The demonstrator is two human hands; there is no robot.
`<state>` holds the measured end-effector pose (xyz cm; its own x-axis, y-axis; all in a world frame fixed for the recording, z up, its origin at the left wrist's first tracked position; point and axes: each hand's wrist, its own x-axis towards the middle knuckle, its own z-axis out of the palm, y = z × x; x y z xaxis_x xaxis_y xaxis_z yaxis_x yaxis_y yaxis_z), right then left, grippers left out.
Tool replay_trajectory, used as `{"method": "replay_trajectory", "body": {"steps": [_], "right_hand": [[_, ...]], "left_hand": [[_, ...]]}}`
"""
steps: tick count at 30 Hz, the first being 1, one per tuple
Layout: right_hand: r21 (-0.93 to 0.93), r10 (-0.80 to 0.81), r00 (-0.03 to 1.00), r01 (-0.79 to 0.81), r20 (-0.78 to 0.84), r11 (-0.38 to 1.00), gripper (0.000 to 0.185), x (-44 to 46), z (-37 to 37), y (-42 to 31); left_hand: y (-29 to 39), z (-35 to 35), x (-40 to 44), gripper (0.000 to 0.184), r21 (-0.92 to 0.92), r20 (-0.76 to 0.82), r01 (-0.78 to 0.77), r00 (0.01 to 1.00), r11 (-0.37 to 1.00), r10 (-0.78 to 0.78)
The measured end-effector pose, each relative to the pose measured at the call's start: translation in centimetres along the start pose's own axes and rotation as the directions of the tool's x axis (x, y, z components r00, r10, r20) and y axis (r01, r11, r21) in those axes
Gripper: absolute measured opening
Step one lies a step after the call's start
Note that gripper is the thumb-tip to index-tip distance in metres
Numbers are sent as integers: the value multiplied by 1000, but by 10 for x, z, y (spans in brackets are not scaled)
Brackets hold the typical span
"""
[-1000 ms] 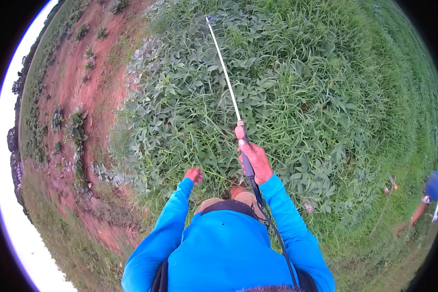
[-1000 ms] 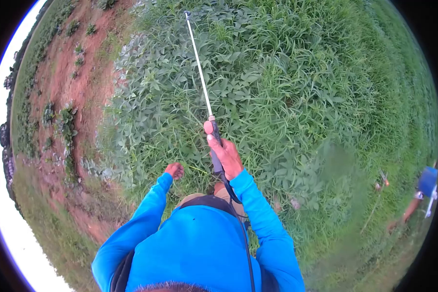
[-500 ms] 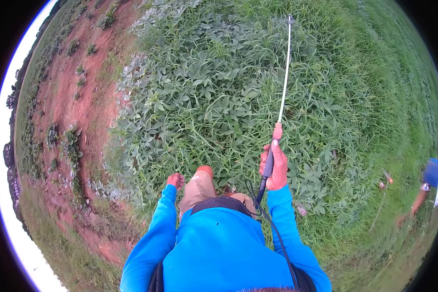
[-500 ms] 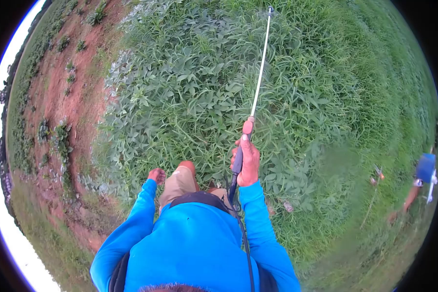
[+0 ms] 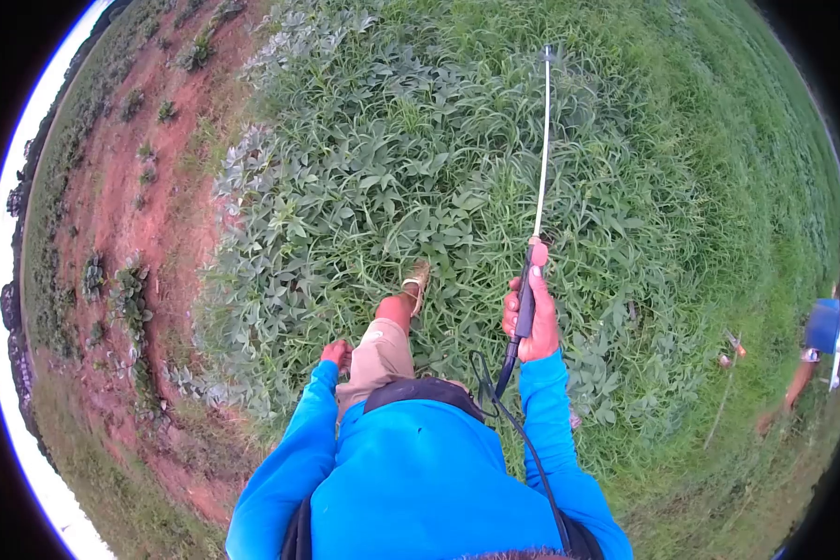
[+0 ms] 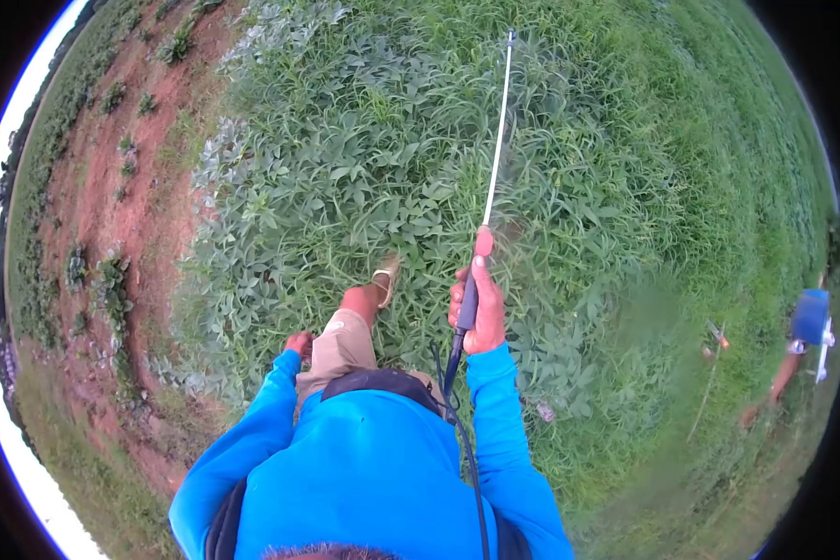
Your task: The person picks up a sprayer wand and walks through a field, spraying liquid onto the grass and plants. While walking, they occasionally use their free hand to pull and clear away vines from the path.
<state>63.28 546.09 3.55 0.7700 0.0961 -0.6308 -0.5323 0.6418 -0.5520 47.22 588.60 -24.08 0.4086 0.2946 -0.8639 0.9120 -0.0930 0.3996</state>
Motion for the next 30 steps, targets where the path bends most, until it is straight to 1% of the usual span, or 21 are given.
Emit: {"method": "replay_trajectory", "body": {"steps": [1,2,3,4,5,6,7,8,9,11,13,14,15,16,18,20,22,25,26,28,30], "right_hand": [[-9,35,999,-35,11,999,44,7,1,1],[-14,35,999,-34,13,999,44,12,5,-1],[-14,92,995,-92,25,996,44,17,9,-1],[-16,150,988,-149,37,989,44,23,14,-2],[-12,195,979,-195,64,981,45,30,16,-2],[-25,200,978,-199,62,980,45,39,18,-4],[4,251,960,-254,122,967,45,47,21,-7],[28,300,936,-310,184,950,45,55,25,-10],[12,321,920,-332,226,943,45,63,29,-13],[-13,370,899,-378,237,926,45,73,43,-21],[-9,433,862,-447,263,895,45,90,57,-28],[-28,451,853,-461,263,887,45,100,65,-32],[-29,469,837,-481,281,876,46,107,74,-35],[-28,480,824,-495,302,868,48,115,85,-39],[-71,513,814,-515,273,854,44,129,107,-46],[-158,549,799,-525,248,836,43,145,125,-51],[-180,571,794,-543,208,820,42,159,148,-55],[-291,617,756,-553,219,781,42,183,178,-58],[-293,620,755,-555,216,778,42,191,188,-58],[-335,652,717,-568,247,752,42,206,206,-58],[-350,646,715,-553,269,757,41,223,222,-58]], "left_hand": [[2,1,9,34,-37,63,46,997,998,-44],[7,1,19,35,-72,127,90,989,993,-81],[15,3,18,33,-122,156,52,987,991,-32],[21,3,30,33,-125,157,53,987,991,-33],[31,7,40,33,-84,163,59,986,995,-44],[37,12,53,32,-47,170,68,984,997,-59],[40,15,64,36,-119,169,45,985,992,-25],[45,17,74,36,-133,170,55,985,990,-32],[60,20,84,35,-144,191,59,981,988,-31],[83,24,91,35,-167,223,108,972,980,-69],[112,29,103,35,-173,224,97,973,980,-56],[123,31,107,35,-162,226,80,973,984,-42],[130,28,107,34,-175,217,-37,973,984,76],[139,27,116,34,-186,210,-30,975,982,70],[161,24,129,32,-216,257,-12,964,976,69],[179,24,143,31,-214,263,16,964,977,42],[204,20,144,31,-158,195,-1,980,987,33],[227,14,154,30,-187,198,12,980,982,26],[234,11,155,30,-199,197,-1,980,980,41],[237,9,168,30,-217,208,23,978,976,23],[241,6,178,30,-212,210,1,977,977,45]]}}
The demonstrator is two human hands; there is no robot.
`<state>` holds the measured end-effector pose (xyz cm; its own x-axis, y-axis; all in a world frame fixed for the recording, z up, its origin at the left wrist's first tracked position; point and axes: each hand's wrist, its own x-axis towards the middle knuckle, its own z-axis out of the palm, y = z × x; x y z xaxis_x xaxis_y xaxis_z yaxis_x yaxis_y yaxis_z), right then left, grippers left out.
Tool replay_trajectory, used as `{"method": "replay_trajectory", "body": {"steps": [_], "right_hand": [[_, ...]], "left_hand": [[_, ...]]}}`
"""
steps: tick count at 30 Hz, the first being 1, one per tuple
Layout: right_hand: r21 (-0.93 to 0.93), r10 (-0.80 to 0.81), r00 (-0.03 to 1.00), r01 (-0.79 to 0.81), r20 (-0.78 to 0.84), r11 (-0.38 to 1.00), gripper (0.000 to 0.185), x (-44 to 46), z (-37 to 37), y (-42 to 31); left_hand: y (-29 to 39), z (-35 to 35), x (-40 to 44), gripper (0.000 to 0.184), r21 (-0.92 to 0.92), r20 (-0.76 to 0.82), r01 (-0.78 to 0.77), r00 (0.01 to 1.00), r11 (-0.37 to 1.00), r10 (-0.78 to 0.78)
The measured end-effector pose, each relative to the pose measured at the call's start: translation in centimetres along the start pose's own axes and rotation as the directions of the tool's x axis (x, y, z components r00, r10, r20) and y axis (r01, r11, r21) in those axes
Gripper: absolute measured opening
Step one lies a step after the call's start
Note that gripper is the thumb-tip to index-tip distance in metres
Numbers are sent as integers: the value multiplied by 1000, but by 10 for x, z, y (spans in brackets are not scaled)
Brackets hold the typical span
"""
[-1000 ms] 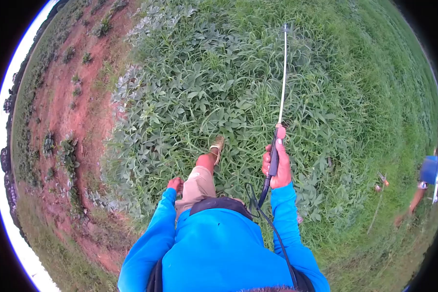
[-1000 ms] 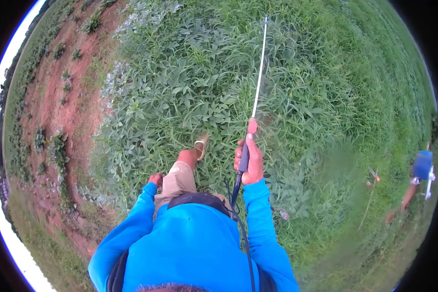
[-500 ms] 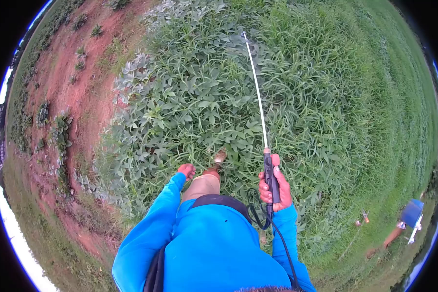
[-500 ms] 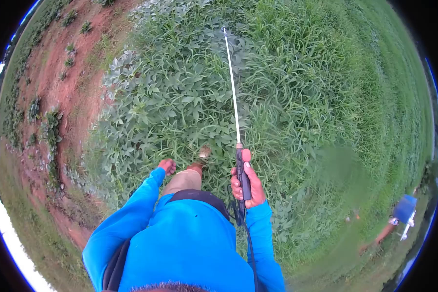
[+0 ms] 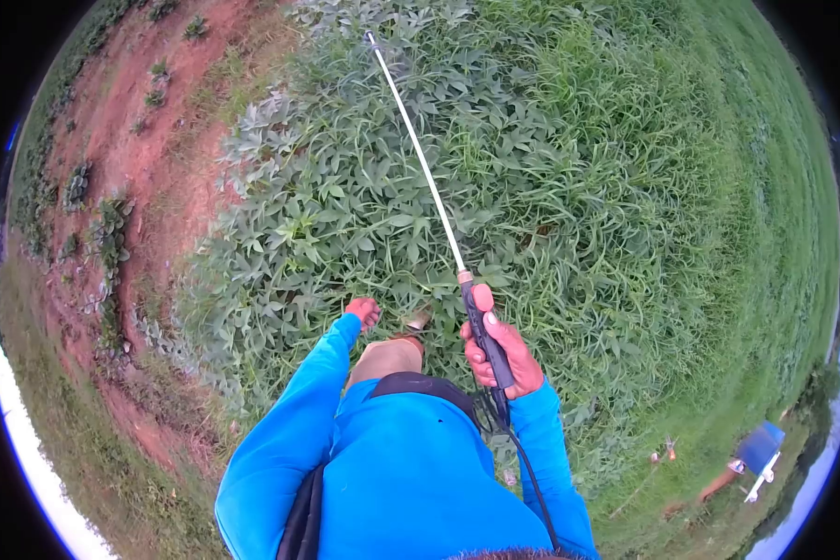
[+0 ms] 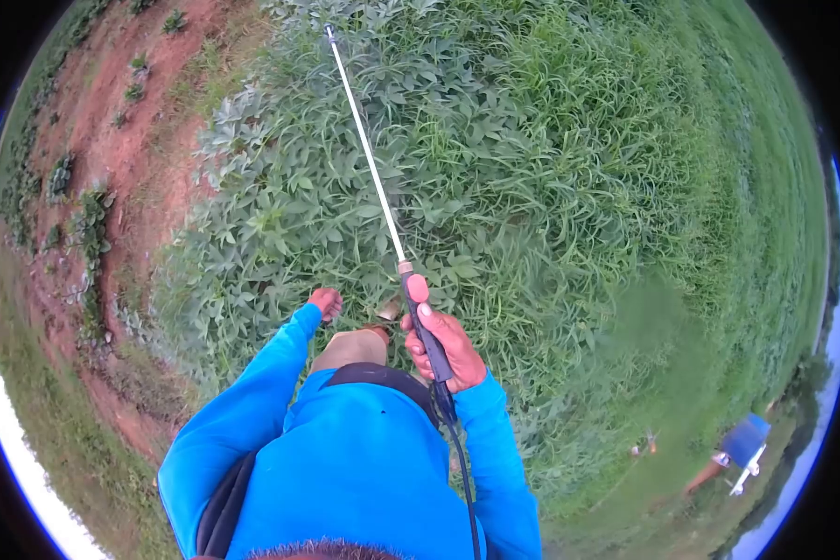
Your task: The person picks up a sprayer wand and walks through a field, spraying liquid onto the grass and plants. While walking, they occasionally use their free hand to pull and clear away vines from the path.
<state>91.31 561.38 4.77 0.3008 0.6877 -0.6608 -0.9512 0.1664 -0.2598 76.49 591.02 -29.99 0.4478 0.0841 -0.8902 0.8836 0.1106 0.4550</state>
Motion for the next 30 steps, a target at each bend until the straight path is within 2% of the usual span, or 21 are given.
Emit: {"method": "replay_trajectory", "body": {"steps": [4,6,8,10,12,14,16,20,22,24,27,28,30], "right_hand": [[-27,-33,999,33,-13,999,38,19,10,-26],[-48,-94,992,91,-86,995,37,16,15,-35],[-45,-110,985,105,-132,993,37,8,14,-36],[-65,-177,951,166,-255,984,39,-1,10,-36],[-83,-190,945,174,-267,981,42,-14,0,-34],[42,-212,924,237,-317,971,44,-26,-10,-34],[43,-239,910,268,-338,962,44,-36,-15,-31],[53,-333,834,395,-440,917,43,-58,-24,-28],[76,-377,805,457,-458,886,43,-70,-29,-30],[93,-385,794,479,-471,873,44,-81,-32,-33],[27,-455,707,555,-542,831,46,-95,-41,-35],[26,-460,701,562,-546,827,46,-98,-46,-36],[-16,-499,625,614,-601,789,46,-105,-54,-40]], "left_hand": [[8,-8,17,30,26,-19,70,997,997,-69],[13,-12,22,28,-44,26,62,998,997,-61],[20,-14,23,27,-23,25,57,998,998,-56],[30,-12,21,26,-11,18,45,999,999,-45],[34,-12,18,26,-44,44,18,999,999,-16],[41,-9,19,27,-34,29,28,999,999,-27],[34,-10,20,28,-9,32,49,998,999,-48],[31,-5,29,24,24,58,46,997,999,-48],[34,-3,31,24,18,54,148,987,989,-149],[37,-2,27,24,50,50,132,990,990,-135],[45,-2,23,26,80,65,37,997,996,-42],[48,-1,26,26,85,71,33,997,996,-39],[54,3,31,28,94,68,89,993,992,-96]]}}
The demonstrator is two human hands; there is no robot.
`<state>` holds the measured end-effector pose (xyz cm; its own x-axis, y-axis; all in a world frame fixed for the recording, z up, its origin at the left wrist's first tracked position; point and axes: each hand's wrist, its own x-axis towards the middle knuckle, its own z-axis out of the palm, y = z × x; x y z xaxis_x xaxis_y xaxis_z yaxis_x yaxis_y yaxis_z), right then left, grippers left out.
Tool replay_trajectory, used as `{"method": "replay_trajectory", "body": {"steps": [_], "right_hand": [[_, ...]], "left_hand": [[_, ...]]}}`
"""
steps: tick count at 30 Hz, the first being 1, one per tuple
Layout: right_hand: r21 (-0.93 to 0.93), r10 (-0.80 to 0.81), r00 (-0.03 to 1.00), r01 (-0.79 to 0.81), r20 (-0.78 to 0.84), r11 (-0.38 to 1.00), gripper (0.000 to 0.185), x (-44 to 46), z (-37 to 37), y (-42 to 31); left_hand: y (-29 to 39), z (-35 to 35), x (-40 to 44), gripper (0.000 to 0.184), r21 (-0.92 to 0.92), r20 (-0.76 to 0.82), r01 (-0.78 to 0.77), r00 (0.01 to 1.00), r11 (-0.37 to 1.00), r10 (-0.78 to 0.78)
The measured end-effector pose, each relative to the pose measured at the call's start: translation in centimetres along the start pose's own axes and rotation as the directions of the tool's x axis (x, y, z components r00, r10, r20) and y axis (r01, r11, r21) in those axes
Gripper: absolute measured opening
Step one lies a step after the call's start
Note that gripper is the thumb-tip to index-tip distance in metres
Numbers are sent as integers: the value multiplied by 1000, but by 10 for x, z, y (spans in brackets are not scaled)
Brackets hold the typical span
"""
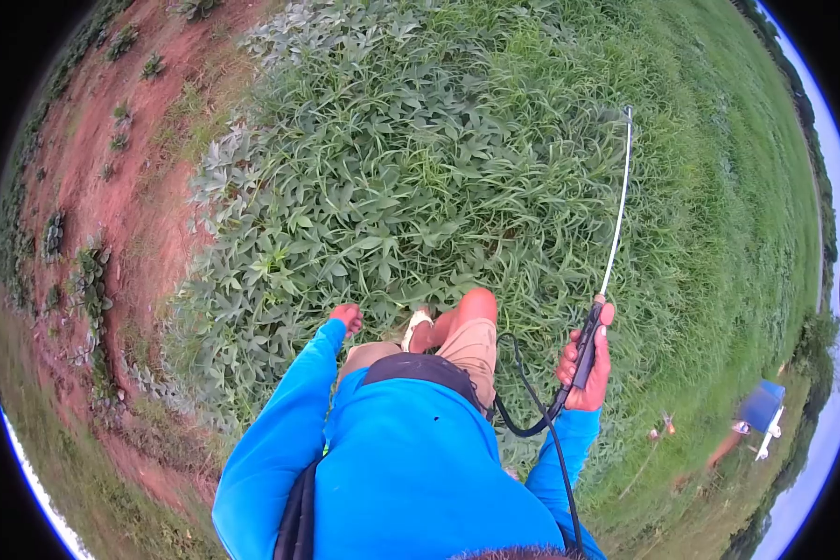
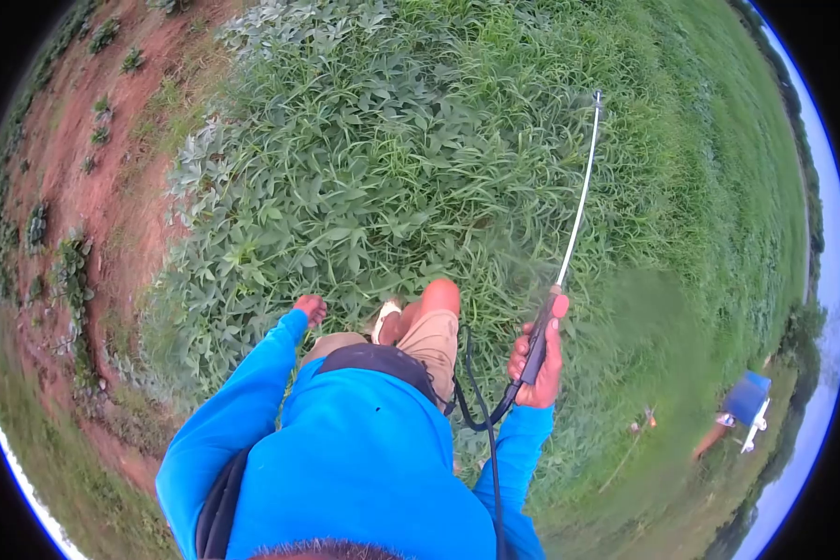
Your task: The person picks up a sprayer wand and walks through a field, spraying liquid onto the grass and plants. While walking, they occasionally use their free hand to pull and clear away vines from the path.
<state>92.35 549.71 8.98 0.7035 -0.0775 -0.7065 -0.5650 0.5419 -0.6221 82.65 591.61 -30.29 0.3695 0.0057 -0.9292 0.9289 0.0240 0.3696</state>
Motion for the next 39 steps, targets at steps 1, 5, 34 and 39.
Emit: {"method": "replay_trajectory", "body": {"steps": [1,5,34,39], "right_hand": [[-7,-35,999,35,-11,999,47,4,-6,-2],[-104,-167,976,153,-138,983,50,20,-8,-7],[27,379,829,-427,412,904,45,169,88,-18],[21,442,726,-530,527,848,48,200,104,-38]], "left_hand": [[3,0,1,29,-5,14,-7,1000,1000,7],[21,7,-3,29,20,21,-48,999,999,48],[86,-2,23,31,-19,-98,61,993,998,-63],[113,3,45,29,-16,-39,-8,999,1000,7]]}}
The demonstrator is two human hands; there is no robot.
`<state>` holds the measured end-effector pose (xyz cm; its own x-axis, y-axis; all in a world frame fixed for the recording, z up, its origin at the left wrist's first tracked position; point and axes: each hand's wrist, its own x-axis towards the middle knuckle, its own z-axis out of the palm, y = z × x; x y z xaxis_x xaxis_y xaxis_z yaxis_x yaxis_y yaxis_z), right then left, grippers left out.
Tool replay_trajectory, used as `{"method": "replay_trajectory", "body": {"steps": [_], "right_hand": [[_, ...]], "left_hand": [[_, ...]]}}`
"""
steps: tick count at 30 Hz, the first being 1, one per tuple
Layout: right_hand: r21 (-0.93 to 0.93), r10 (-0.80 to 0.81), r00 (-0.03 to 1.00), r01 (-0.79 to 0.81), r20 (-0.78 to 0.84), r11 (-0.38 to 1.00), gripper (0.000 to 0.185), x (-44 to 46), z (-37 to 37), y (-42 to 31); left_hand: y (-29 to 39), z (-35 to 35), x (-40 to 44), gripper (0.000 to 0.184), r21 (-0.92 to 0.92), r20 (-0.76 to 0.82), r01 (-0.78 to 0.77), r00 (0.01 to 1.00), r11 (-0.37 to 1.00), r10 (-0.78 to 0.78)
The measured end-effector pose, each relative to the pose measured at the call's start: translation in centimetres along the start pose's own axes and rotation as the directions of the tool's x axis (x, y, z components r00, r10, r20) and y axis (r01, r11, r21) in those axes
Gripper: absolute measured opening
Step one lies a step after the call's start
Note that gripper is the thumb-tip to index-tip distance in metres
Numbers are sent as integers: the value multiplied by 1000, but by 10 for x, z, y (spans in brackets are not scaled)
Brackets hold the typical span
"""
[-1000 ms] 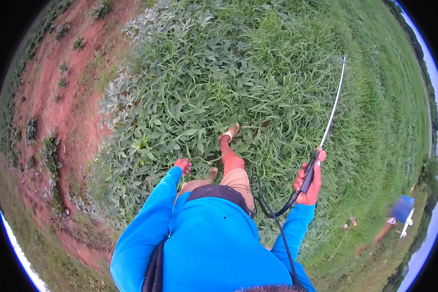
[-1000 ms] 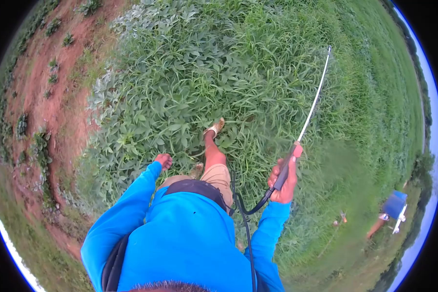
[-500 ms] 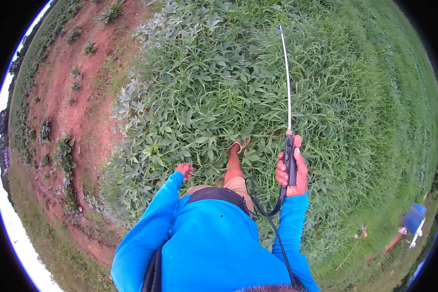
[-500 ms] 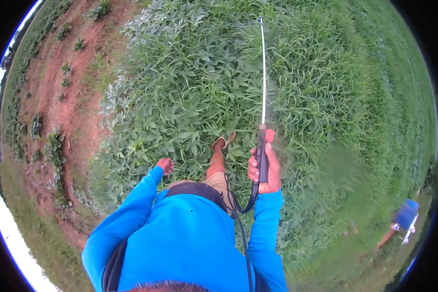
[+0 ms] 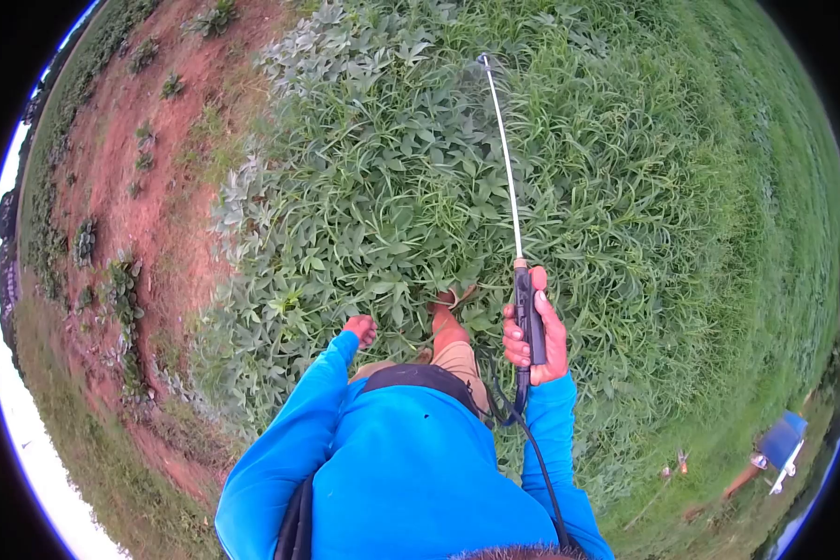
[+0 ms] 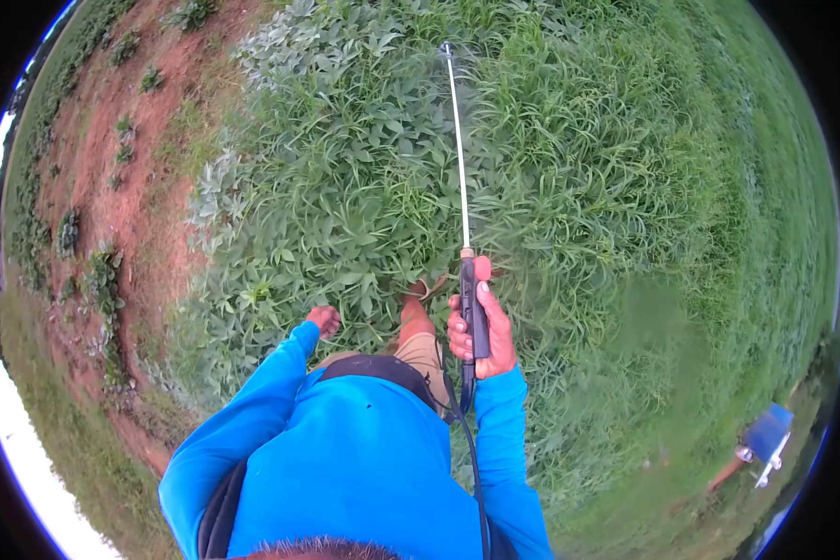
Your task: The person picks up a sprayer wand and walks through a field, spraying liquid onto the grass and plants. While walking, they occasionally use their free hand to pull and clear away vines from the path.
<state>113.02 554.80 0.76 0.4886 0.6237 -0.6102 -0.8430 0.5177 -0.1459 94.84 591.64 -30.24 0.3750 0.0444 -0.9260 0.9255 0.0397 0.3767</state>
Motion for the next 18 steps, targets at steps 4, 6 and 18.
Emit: {"method": "replay_trajectory", "body": {"steps": [4,6,18], "right_hand": [[90,88,989,-99,120,991,53,24,3,-30],[112,135,968,-161,213,981,56,36,6,-48],[-176,20,998,-9,62,984,42,93,68,-141]], "left_hand": [[37,4,12,30,19,-41,18,999,1000,-17],[61,5,15,32,22,-40,28,999,999,-27],[197,1,44,38,170,-44,-137,988,976,147]]}}
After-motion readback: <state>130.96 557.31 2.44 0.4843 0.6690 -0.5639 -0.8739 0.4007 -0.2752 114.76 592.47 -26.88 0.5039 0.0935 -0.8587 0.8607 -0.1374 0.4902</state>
